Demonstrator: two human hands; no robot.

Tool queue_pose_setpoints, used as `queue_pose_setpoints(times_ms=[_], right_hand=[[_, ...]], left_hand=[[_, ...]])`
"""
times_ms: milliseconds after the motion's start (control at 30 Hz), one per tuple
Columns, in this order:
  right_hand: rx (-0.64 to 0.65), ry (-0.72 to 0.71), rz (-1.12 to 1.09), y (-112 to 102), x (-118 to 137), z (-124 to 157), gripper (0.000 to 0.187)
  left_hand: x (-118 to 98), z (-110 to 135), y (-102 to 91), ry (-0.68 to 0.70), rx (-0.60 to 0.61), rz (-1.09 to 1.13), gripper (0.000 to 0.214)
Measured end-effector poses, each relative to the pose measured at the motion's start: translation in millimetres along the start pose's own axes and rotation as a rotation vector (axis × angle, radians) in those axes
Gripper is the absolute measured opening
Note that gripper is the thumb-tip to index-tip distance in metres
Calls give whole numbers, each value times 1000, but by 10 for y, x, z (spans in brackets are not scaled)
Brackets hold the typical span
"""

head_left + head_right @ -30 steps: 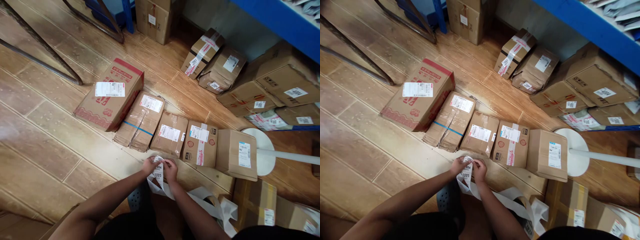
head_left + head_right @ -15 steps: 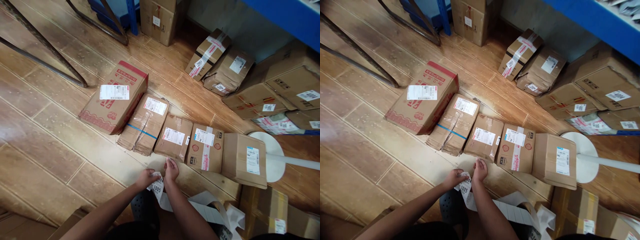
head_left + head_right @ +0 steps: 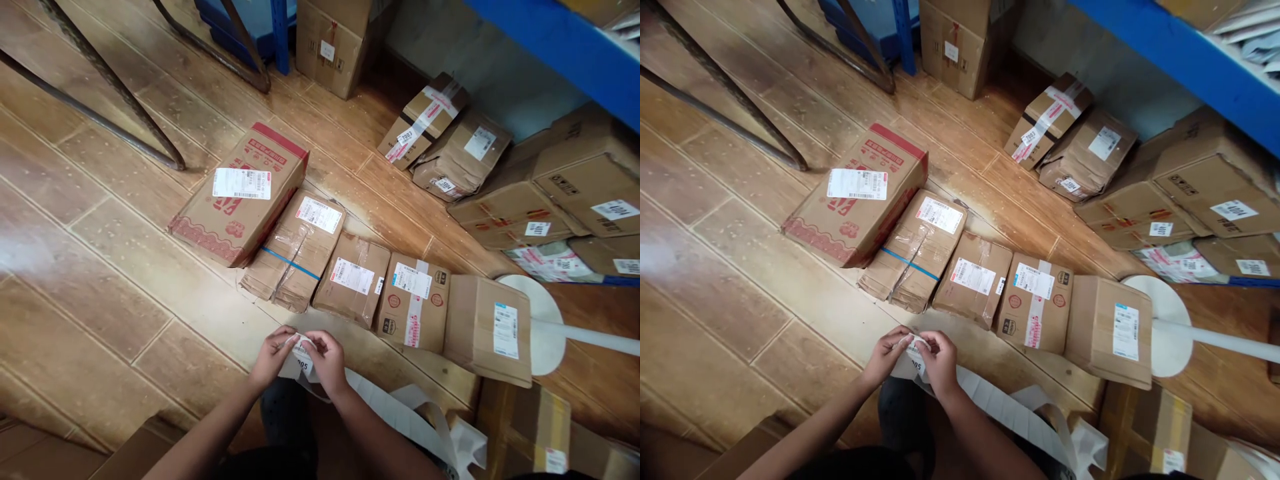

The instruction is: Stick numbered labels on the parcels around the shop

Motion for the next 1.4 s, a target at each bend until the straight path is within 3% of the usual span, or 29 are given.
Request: queue_pose_setpoints(times_ms=[100,267,433,633,733,833,933,1100,1267,1400], right_hand=[[-15,101,-167,150,-213,-134,24],[120,269,-309,428,-414,-269,30],[142,311,-321,478,-462,-336,29],[161,318,-313,510,-479,-401,30],[146,313,-289,512,-517,-415,30],[131,297,-235,540,-548,-387,28],[114,264,-163,636,-566,-332,23],[-38,213,-128,811,-655,-372,27],[-372,242,-173,767,-848,-540,46],[-502,274,-217,821,-942,-572,52]], left_hand=[[210,119,-147,-137,-81,124,28],[556,334,-328,-330,-271,343,39],[675,362,-415,-376,-322,394,45],[646,334,-474,-346,-303,430,48],[608,316,-511,-317,-279,336,55],[627,325,-535,-316,-254,221,43],[710,373,-619,-323,-304,144,35],[851,437,-968,-331,-400,6,37],[962,502,-1290,-367,-250,-9,30],[926,502,-1281,-363,-134,26,33]])
Point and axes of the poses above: each hand's wrist, its own z-axis away from the middle knuckle, its own y-axis out of the palm, x = y × z, the point moved 10 cm from there along -z, towards the middle knuckle, and after that the axes turned 11 degrees about x, right-handed, at the moved point
